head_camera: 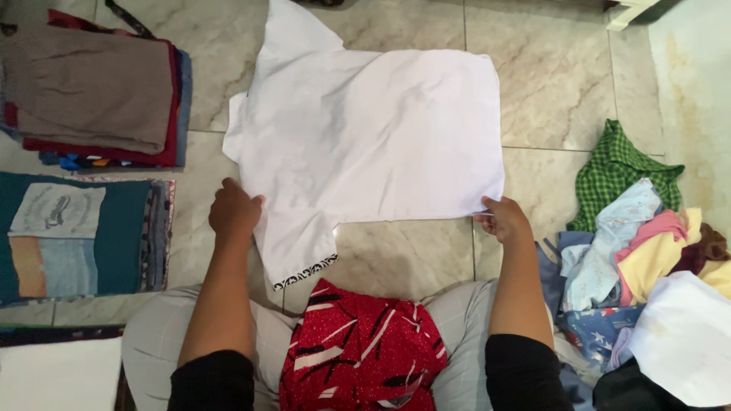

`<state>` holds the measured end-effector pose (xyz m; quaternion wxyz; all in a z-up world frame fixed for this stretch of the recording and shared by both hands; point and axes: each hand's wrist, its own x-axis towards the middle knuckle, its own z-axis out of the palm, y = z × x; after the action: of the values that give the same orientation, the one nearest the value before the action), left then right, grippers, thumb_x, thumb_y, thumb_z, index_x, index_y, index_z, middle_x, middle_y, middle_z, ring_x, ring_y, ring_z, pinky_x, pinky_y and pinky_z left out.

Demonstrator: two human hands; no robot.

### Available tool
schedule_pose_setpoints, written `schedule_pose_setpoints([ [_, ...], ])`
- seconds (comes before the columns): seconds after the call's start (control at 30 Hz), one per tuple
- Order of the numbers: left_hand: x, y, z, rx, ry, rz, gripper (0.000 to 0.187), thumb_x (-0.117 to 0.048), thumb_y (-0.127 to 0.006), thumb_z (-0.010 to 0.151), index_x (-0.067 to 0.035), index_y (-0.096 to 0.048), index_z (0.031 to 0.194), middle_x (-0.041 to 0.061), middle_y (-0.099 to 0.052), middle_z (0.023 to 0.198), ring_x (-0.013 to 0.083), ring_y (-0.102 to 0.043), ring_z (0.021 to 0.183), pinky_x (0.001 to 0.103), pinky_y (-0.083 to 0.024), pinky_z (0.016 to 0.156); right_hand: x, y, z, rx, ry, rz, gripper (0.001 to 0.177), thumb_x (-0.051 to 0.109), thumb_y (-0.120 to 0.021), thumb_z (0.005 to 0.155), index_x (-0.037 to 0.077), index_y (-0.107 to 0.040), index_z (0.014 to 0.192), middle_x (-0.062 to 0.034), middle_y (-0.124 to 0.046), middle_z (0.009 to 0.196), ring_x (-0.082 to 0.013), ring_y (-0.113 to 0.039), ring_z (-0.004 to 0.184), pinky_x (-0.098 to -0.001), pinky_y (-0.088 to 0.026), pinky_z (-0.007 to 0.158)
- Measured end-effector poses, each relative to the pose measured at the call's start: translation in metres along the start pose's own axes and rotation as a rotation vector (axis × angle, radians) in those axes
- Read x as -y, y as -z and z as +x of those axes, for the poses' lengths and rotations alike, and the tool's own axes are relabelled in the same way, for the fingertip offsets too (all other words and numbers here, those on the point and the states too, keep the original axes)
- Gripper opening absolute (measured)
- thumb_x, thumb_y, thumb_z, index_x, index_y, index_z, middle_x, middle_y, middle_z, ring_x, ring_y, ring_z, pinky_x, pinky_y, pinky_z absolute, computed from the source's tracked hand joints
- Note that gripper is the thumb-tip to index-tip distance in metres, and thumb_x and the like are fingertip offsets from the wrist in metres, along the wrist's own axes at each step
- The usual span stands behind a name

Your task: The person folds several pieces of clothing on the floor, including white pants, a white shirt with black patterns, and a blue long-sleeved shirt. Each item is smoothed, folded into a compact rectangle, and stacked with the others.

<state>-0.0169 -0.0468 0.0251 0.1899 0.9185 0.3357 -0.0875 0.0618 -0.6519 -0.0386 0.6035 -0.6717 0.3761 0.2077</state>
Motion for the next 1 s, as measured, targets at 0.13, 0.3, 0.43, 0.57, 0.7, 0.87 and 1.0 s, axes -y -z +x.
schedule_pose_setpoints([
  [0.13, 0.007, -0.025, 0.013, 0.111, 0.078, 0.061, 0.044, -0.035, -0.082, 0.080, -0.006, -0.074, 0.111, 0.019, -0.074, 0.113, 0.0404, -0.072, 0.104, 0.049, -0.058, 0.084, 0.001, 0.012, -0.009, 0.053, -0.059, -0.006, 0.013, 0.019, -0.064, 0.099, 0.011, -0.062, 0.109, -0.0065, -0.068, 0.087, -0.0162, -0.065, 0.071, -0.0293, -0.050, 0.058],
  [0.3, 0.015, -0.030, 0.024, 0.210, 0.103, 0.022, 0.047, -0.041, -0.087, 0.075, -0.007, -0.079, 0.105, 0.018, -0.077, 0.109, 0.0380, -0.073, 0.101, 0.048, -0.059, 0.082, 0.000, 0.011, -0.017, -0.002, -0.102, -0.190, 0.017, 0.011, -0.070, 0.093, 0.005, -0.065, 0.108, -0.0104, -0.069, 0.093, -0.0221, -0.070, 0.080, -0.0405, -0.060, 0.072],
  [0.43, 0.016, -0.017, 0.025, 0.278, 0.119, -0.034, 0.057, -0.047, -0.090, 0.070, -0.005, -0.077, 0.105, 0.017, -0.076, 0.107, 0.0361, -0.073, 0.100, 0.047, -0.058, 0.081, 0.001, 0.004, -0.013, -0.104, -0.097, -0.134, 0.028, 0.031, -0.070, 0.096, 0.008, -0.064, 0.111, -0.0082, -0.067, 0.096, -0.0225, -0.065, 0.083, -0.0418, -0.056, 0.073],
  [0.57, 0.014, -0.012, 0.019, 0.376, 0.137, 0.009, 0.062, -0.050, -0.092, 0.068, -0.001, -0.078, 0.104, 0.018, -0.078, 0.102, 0.0356, -0.075, 0.097, 0.046, -0.058, 0.081, -0.007, 0.006, -0.006, -0.127, 0.030, -0.172, 0.031, 0.022, -0.077, 0.090, 0.001, -0.066, 0.110, -0.0071, -0.067, 0.098, -0.0220, -0.065, 0.086, -0.0427, -0.061, 0.075],
  [0.7, 0.014, -0.011, 0.016, 0.398, 0.087, -0.064, 0.058, -0.046, -0.089, 0.072, 0.000, -0.077, 0.104, 0.017, -0.078, 0.097, 0.0332, -0.075, 0.094, 0.045, -0.057, 0.081, -0.008, -0.011, -0.003, -0.143, 0.159, -0.288, 0.038, 0.019, -0.079, 0.091, -0.012, -0.067, 0.110, -0.0213, -0.070, 0.103, -0.0363, -0.069, 0.091, -0.0479, -0.059, 0.079],
  [0.87, 0.020, 0.006, 0.014, 0.669, 0.075, -1.042, 0.046, -0.036, -0.071, 0.091, -0.010, -0.065, 0.129, 0.003, -0.074, 0.110, 0.0178, -0.069, 0.098, 0.035, -0.053, 0.080, 0.014, -0.003, -0.041, 0.119, 0.237, 0.542, 0.035, 0.020, -0.068, 0.092, 0.002, -0.061, 0.121, -0.0136, -0.066, 0.115, -0.0297, -0.064, 0.109, -0.0506, -0.055, 0.093],
  [1.0, -0.004, 0.047, 0.019, 0.624, -0.197, -1.557, 0.034, -0.021, -0.063, 0.106, -0.005, -0.060, 0.135, 0.003, -0.069, 0.119, 0.0144, -0.065, 0.103, 0.031, -0.053, 0.085, 0.064, 0.004, -0.045, 0.412, 0.424, 1.059, 0.026, 0.012, -0.067, 0.095, -0.001, -0.060, 0.117, -0.0179, -0.070, 0.119, -0.0316, -0.069, 0.113, -0.0492, -0.056, 0.100],
])
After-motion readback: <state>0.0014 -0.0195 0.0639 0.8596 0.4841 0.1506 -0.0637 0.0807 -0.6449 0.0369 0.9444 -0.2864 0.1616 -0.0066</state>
